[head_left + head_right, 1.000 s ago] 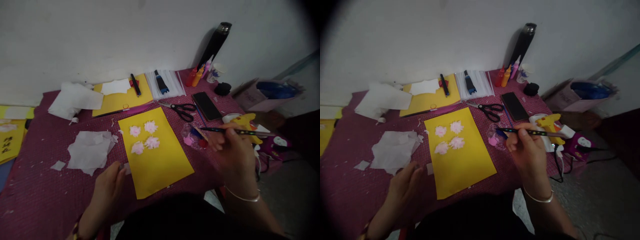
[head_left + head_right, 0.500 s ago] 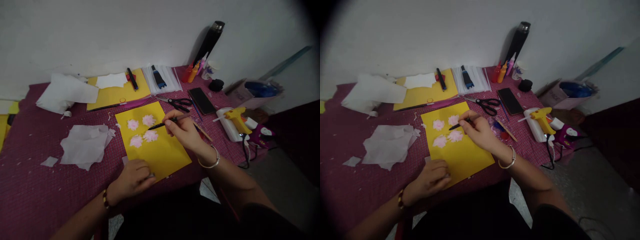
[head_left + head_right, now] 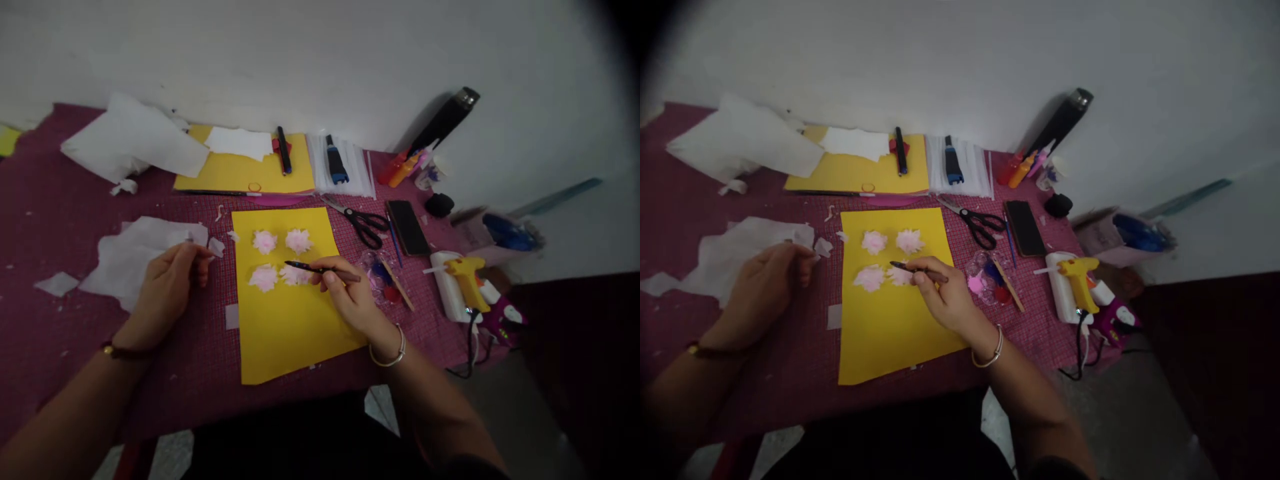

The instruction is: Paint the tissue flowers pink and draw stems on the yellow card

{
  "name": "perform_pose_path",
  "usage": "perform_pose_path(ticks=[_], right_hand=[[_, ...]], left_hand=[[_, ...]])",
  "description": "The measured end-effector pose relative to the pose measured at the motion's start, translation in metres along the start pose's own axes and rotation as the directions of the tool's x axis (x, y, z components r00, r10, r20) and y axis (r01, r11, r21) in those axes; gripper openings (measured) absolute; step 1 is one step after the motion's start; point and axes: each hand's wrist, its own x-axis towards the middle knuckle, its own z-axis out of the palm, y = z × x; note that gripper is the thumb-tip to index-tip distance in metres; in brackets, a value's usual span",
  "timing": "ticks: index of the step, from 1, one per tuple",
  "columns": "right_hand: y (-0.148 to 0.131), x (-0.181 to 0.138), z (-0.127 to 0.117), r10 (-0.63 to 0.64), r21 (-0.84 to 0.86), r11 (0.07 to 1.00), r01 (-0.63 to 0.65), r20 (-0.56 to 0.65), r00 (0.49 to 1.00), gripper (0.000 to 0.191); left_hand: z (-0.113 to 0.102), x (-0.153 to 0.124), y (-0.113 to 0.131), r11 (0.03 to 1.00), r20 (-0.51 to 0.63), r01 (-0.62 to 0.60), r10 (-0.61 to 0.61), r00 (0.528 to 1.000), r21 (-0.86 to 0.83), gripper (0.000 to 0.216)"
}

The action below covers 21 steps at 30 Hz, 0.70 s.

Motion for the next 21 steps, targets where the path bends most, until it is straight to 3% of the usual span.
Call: perform_pose_path(ticks=[5,13,17,21], right_hand=[[-0.001,-0.005,-0.008,-0.072,-0.012,0.997,0.071,-0.082,0.994,0.023],[-0.010,-0.018,-0.018,-0.134,-0.137,0.984,0.111,-0.172,0.976,0.015],[-0.001,-0.016,-0.018,-0.152,-0.211,0.972,0.103,-0.231,0.961,0.013],[0.005,-0.011,-0.017,-0.160,-0.243,0.966,0.092,-0.281,0.946,0.012]], left_hand=[[0.000,0.001,-0.013,0.999,0.109,0.027,-0.024,0.994,-0.030,0.032],[0.002,-0.005,-0.008,0.995,0.256,-0.071,0.050,0.965,0.073,0.041],[0.001,-0.005,-0.015,0.994,0.251,-0.089,0.071,0.965,0.061,0.043],[-0.004,-0.001,-0.016,0.993,0.180,0.040,-0.019,0.983,-0.115,0.036]])
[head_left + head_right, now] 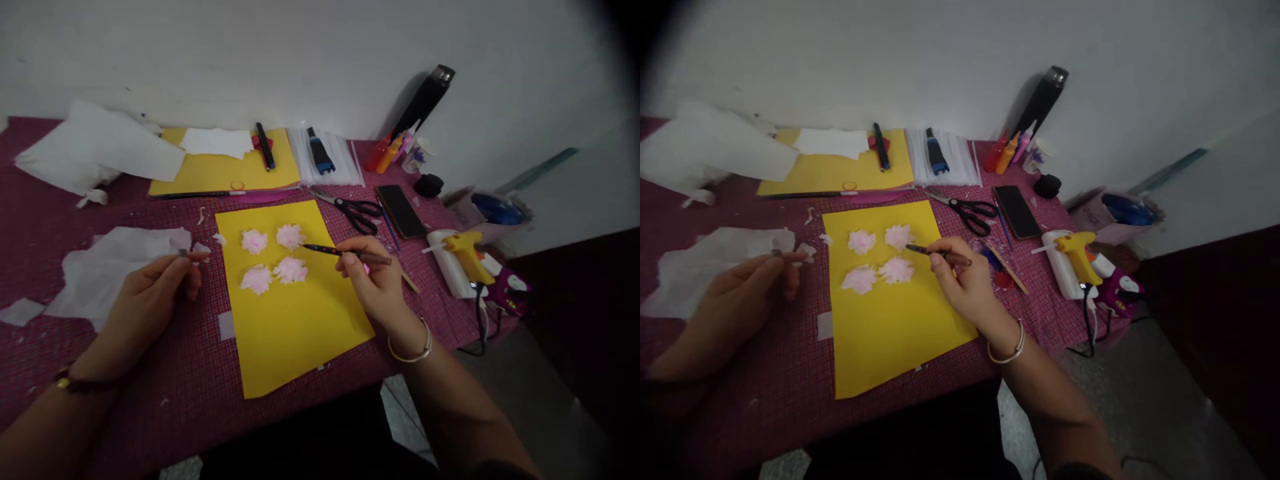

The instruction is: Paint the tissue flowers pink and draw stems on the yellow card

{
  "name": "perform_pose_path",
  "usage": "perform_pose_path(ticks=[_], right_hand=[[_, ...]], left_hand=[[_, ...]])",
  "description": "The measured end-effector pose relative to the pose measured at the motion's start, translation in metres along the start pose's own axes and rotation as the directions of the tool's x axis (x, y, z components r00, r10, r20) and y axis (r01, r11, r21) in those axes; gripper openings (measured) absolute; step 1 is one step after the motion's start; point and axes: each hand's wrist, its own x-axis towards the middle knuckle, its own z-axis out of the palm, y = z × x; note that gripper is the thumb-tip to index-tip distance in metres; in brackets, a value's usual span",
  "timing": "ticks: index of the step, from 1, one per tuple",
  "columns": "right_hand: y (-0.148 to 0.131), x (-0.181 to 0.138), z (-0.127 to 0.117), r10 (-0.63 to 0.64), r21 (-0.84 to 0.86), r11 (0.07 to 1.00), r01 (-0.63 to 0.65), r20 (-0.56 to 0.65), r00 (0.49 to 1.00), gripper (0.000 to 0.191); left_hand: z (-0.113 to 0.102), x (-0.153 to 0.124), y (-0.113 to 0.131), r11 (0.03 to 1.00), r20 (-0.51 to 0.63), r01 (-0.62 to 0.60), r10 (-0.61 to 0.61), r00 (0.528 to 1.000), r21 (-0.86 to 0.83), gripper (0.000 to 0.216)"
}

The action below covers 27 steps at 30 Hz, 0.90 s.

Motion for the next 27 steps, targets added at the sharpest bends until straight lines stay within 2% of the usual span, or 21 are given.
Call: perform_pose_path(ticks=[3,6,11,15,20,23,27], right_hand=[[-0.004,0.004,0.005,-0.007,0.007,1.000,0.007,0.030,1.000,0.015],[-0.011,0.008,0.010,-0.025,-0.020,0.999,0.027,0.103,0.994,0.020],[-0.018,0.015,0.019,-0.067,-0.164,0.981,0.106,0.226,0.972,0.023],[-0.015,0.018,0.028,-0.065,-0.206,0.970,0.127,0.283,0.957,0.021],[-0.006,0.017,0.037,-0.103,-0.217,0.962,0.165,0.272,0.957,0.020],[-0.002,0.016,0.038,-0.073,-0.205,0.970,0.130,0.262,0.962,0.020],[-0.001,0.015,0.037,-0.025,-0.202,0.976,0.078,0.254,0.967,0.020]], left_hand=[[-0.001,0.001,0.001,0.982,-0.033,0.086,-0.093,0.995,-0.171,0.019],[0.000,0.002,-0.003,0.968,-0.017,0.107,-0.113,0.993,-0.227,0.022],[0.000,0.004,-0.006,0.895,-0.006,0.138,-0.155,0.988,-0.424,0.021],[0.000,0.004,-0.004,0.922,-0.036,0.150,-0.173,0.984,-0.356,0.021],[-0.001,0.005,-0.008,0.986,0.038,0.070,-0.065,0.997,-0.151,0.023],[-0.002,0.005,-0.011,0.996,0.067,0.035,-0.030,0.997,-0.078,0.032],[-0.002,0.005,-0.011,0.996,0.068,0.041,-0.035,0.997,-0.077,0.041]])
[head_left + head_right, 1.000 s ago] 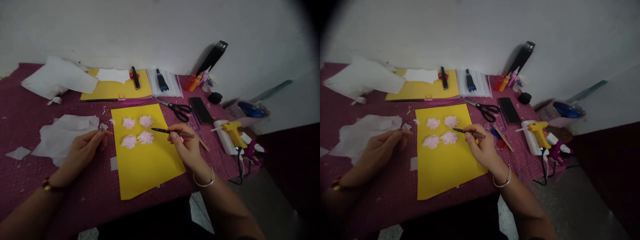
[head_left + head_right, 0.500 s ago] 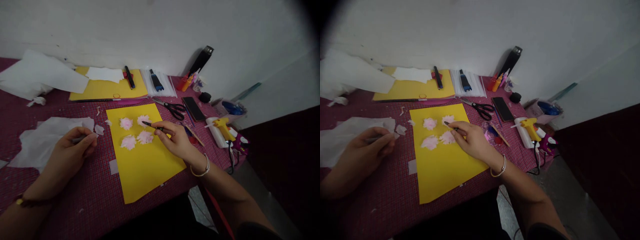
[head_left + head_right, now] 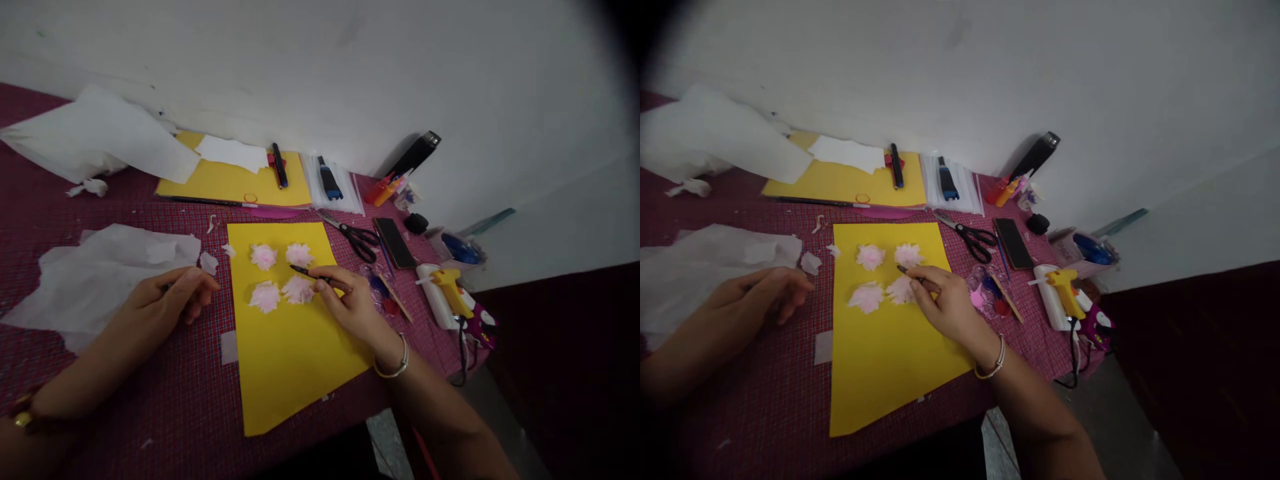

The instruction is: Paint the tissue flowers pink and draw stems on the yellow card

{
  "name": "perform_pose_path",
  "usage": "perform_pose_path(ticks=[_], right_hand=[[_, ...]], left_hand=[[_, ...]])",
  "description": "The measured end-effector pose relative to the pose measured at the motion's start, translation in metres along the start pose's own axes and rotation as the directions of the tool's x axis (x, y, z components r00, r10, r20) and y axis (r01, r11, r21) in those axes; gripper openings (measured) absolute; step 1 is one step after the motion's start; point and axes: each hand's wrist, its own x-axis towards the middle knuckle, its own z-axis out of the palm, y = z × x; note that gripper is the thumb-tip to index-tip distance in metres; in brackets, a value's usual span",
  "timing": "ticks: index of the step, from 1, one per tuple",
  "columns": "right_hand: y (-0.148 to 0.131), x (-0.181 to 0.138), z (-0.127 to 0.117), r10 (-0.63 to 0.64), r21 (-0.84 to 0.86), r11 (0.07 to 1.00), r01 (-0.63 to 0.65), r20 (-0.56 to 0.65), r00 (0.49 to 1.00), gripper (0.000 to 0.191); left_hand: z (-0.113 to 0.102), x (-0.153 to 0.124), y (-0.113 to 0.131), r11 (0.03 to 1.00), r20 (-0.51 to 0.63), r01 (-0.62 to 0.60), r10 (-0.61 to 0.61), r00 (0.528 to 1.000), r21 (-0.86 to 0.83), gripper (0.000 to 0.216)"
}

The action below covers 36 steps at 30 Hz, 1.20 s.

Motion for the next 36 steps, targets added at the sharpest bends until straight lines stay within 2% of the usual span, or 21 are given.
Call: perform_pose_path(ticks=[5,12,14,16,18,21,25,36], right_hand=[[0.001,-0.002,-0.001,0.022,0.028,0.999,-0.022,0.003,1.000,0.019],[0.004,-0.005,-0.001,0.042,0.047,0.998,-0.041,-0.010,0.999,0.019],[0.005,-0.006,-0.001,0.051,0.056,0.997,-0.051,-0.009,0.999,0.019],[0.005,-0.007,-0.002,0.058,0.061,0.997,-0.057,-0.014,0.998,0.019],[0.004,-0.008,-0.003,0.056,0.054,0.997,-0.055,-0.019,0.998,0.019],[0.003,-0.009,-0.004,0.031,0.022,0.999,-0.030,-0.018,0.999,0.019],[0.001,-0.008,-0.004,0.023,-0.010,1.000,-0.023,-0.003,1.000,0.019],[0.002,-0.007,-0.002,0.053,0.020,0.998,-0.053,0.004,0.999,0.019]], left_hand=[[-0.001,0.001,0.004,1.000,0.024,-0.012,0.012,1.000,-0.006,0.041],[-0.001,0.000,0.002,0.995,0.062,-0.062,0.057,0.996,0.081,0.042],[0.001,-0.003,-0.001,0.982,0.031,-0.131,0.128,0.991,0.138,0.039],[0.005,-0.006,-0.006,0.931,0.033,-0.286,0.286,0.958,0.228,0.033],[0.008,-0.007,-0.013,0.827,0.113,-0.455,0.444,0.889,0.330,0.029],[0.012,-0.004,-0.026,0.676,0.267,-0.580,0.518,0.813,0.455,0.031],[0.012,0.001,-0.037,0.595,0.364,-0.627,0.512,0.778,0.503,0.040],[0.011,0.002,-0.037,0.535,0.371,-0.664,0.559,0.742,0.523,0.042]])
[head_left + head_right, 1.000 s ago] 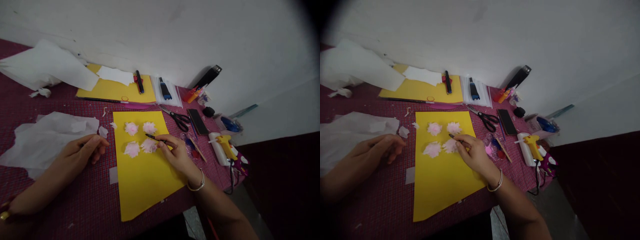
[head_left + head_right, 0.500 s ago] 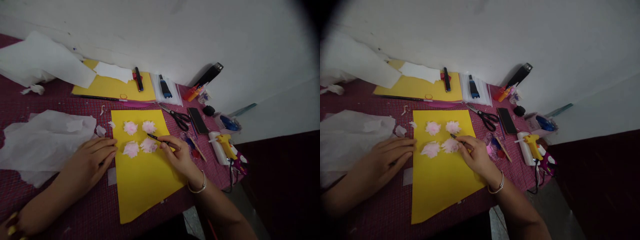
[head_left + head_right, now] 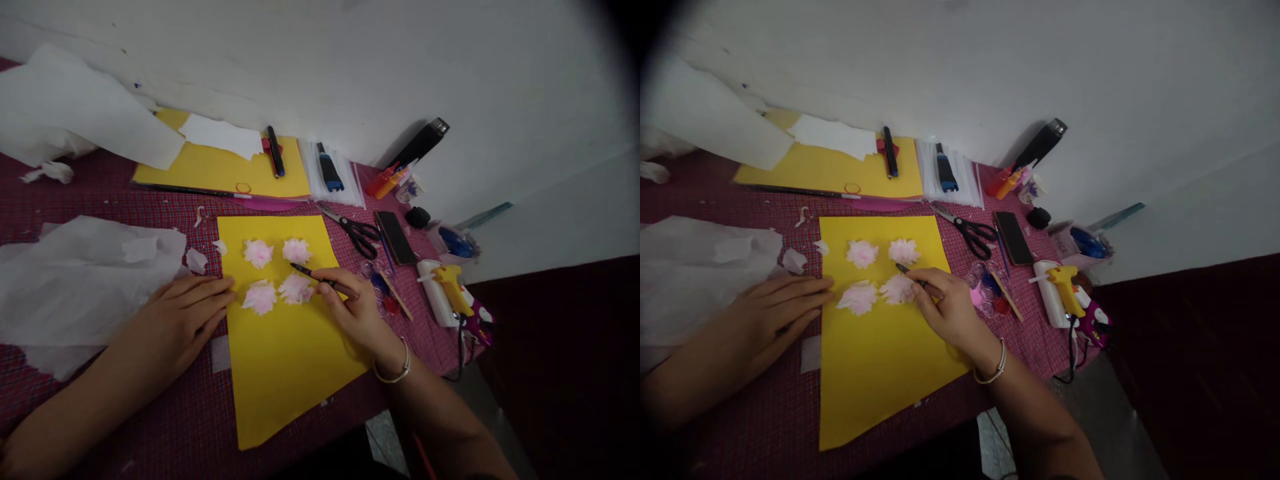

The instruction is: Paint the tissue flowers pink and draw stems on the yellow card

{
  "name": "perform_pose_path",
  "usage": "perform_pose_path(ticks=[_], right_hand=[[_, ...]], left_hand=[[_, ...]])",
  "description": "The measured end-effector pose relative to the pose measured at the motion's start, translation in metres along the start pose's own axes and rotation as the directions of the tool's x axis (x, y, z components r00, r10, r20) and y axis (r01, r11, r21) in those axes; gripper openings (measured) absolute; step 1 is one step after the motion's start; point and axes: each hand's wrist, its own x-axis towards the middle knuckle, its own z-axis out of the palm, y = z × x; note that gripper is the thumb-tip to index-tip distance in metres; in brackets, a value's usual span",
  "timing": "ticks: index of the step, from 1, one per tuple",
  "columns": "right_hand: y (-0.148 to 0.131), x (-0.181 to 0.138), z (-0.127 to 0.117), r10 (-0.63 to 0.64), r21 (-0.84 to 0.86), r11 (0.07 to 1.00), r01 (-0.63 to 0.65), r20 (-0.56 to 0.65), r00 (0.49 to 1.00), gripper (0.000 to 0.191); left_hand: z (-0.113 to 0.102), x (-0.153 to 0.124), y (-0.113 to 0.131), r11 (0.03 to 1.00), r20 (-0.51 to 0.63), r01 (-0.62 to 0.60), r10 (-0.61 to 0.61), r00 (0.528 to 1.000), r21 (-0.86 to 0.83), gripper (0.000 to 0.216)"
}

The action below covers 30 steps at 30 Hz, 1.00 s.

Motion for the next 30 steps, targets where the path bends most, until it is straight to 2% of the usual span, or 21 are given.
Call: perform_pose_path(ticks=[19,30], right_hand=[[0.0005,0.0031,0.0004,-0.008,0.002,1.000,0.008,0.002,1.000,0.020],[-0.0020,0.0034,-0.0015,-0.005,0.016,1.000,0.005,0.007,1.000,0.018]], left_hand=[[0.0012,-0.0015,-0.0006,0.998,0.010,0.038,-0.037,0.999,-0.053,0.041],[0.0047,-0.0050,-0.0026,0.999,0.008,0.038,-0.038,0.999,-0.020,0.042]])
